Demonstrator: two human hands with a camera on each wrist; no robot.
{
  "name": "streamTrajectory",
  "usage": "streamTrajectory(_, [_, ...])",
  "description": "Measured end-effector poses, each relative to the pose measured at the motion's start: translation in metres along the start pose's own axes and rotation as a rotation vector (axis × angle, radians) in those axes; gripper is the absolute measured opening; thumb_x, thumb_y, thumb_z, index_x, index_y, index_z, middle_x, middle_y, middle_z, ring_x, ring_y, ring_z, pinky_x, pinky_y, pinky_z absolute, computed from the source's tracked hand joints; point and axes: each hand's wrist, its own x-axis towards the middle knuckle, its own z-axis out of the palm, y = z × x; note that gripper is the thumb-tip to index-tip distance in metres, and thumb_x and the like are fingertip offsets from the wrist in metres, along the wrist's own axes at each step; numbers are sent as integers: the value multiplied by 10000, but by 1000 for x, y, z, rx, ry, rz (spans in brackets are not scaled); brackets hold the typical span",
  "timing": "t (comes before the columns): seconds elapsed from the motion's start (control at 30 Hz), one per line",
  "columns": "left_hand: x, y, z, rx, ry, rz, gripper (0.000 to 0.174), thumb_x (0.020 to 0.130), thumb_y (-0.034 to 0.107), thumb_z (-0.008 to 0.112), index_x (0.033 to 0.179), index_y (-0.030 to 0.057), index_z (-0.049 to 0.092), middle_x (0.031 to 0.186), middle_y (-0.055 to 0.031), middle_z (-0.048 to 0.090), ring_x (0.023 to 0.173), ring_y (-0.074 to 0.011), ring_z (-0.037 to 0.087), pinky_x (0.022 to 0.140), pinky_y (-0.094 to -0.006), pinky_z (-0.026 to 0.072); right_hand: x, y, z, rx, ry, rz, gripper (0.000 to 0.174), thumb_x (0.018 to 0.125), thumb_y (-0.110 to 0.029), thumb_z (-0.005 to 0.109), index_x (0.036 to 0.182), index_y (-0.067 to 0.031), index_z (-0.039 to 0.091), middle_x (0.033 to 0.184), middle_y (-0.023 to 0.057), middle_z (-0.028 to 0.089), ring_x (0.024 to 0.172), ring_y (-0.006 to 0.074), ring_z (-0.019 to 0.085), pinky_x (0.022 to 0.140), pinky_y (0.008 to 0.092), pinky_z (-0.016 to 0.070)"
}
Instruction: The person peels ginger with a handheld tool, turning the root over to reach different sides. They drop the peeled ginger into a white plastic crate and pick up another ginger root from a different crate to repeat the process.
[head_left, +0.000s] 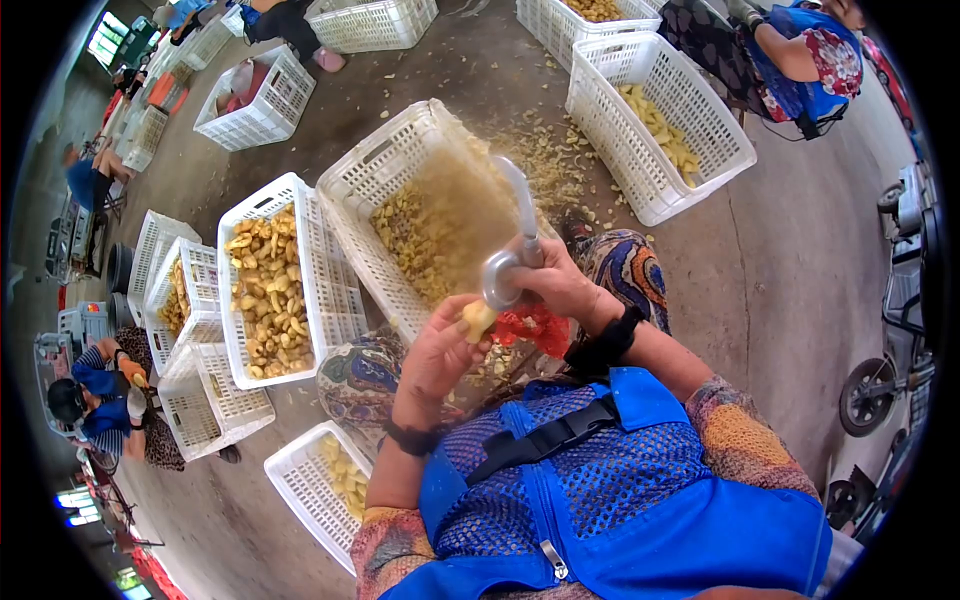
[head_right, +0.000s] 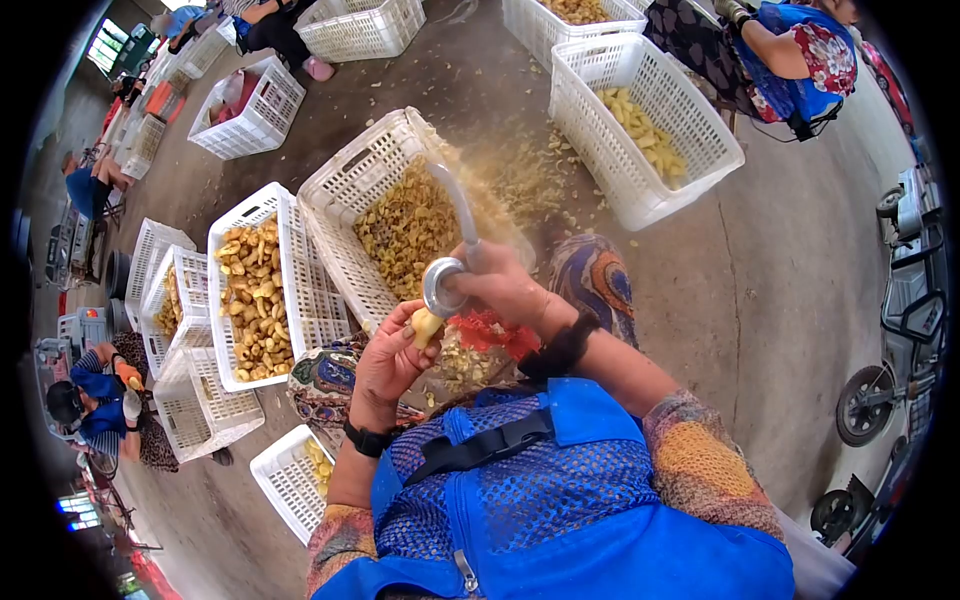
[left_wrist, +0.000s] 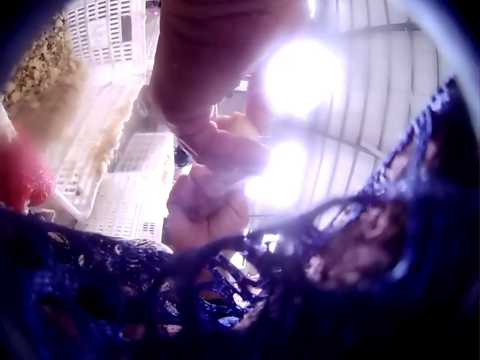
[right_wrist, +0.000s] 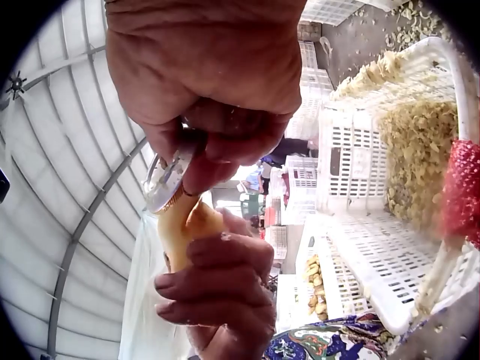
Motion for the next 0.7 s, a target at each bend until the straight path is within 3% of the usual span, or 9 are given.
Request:
streamTrajectory(0.13, [0,0,-2,-40,-27,66,462,836,140,638,1246,74,436,984,-180,590,719,-213,611,572,-237,525,0,-3,3,-65,27,-16,197,802,-91,646,966,7,596,779,40,619,660,96,579,539,230,462])
streamTrajectory(0.33, [4,-1,0,-71,109,162,400,823,150,662,1155,69,454,929,-165,593,676,-203,606,479,-222,493,-6,2,7,-93,58,-68,211,805,-105,654,974,4,592,783,46,621,638,90,579,530,236,462])
streamTrajectory(0.43, [3,-2,5,-1,137,176,369,816,128,657,1125,68,464,900,-152,604,627,-189,600,453,-238,482,-9,-10,17,-548,7,-310,196,792,-110,667,951,-4,621,742,56,636,623,100,594,533,251,473])
streamTrajectory(0.53, [-4,5,10,282,179,281,359,799,76,646,1112,62,468,862,-130,613,598,-174,594,438,-247,472,11,-14,2,-447,162,-324,190,775,-140,699,913,-17,655,704,66,649,629,111,608,545,273,482])
streamTrajectory(0.57, [-7,5,13,458,200,321,368,770,28,645,1094,50,470,832,-109,616,604,-153,590,452,-236,467,6,-28,0,-218,290,-98,209,754,-183,734,897,-40,679,678,90,651,621,119,610,548,293,481])
streamTrajectory(0.67, [-3,2,22,578,278,369,378,745,8,664,1072,39,476,835,-93,614,600,-129,581,472,-225,464,6,-9,3,-561,203,-330,195,746,-194,735,857,-47,672,657,97,632,629,128,607,556,309,478])
streamTrajectory(0.7, [-6,6,23,606,275,276,410,745,-22,673,1100,37,475,944,-81,606,754,-121,593,602,-219,499,-3,-15,13,-521,58,-329,193,738,-173,721,851,-39,639,661,110,603,638,140,601,566,325,477])
